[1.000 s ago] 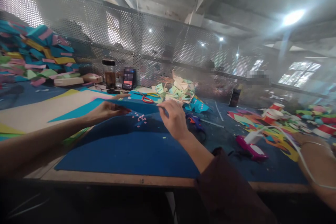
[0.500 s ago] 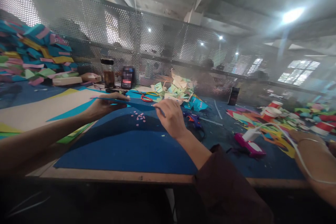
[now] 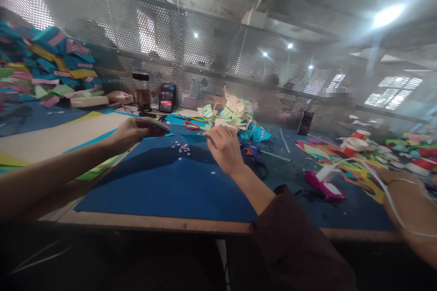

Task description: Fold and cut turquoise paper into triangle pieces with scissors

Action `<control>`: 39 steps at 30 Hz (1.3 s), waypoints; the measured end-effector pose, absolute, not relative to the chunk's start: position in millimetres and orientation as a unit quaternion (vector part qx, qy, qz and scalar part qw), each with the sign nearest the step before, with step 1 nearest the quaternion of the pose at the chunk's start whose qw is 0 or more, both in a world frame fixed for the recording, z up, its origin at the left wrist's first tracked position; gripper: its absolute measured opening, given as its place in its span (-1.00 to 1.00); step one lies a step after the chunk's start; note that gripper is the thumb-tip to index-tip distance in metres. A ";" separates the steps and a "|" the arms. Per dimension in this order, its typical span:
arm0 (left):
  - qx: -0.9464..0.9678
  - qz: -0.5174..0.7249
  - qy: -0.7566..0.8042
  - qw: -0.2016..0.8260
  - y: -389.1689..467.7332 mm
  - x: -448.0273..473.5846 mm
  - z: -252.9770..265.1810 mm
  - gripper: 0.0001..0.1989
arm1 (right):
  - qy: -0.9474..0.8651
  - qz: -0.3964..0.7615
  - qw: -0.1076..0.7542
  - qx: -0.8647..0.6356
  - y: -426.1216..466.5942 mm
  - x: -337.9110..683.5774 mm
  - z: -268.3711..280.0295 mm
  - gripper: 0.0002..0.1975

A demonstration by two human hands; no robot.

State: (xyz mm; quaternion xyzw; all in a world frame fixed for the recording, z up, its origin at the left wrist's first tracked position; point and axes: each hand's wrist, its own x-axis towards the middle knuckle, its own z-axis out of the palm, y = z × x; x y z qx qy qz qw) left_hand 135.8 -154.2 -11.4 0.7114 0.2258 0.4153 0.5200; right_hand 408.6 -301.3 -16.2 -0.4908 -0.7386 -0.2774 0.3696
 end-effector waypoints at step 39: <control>0.945 0.241 0.156 0.159 -166.5 142.4 -44.5 -0.75 | -0.806 0.074 0.212 -0.548 -305.1 410.0 -24.1 -0.92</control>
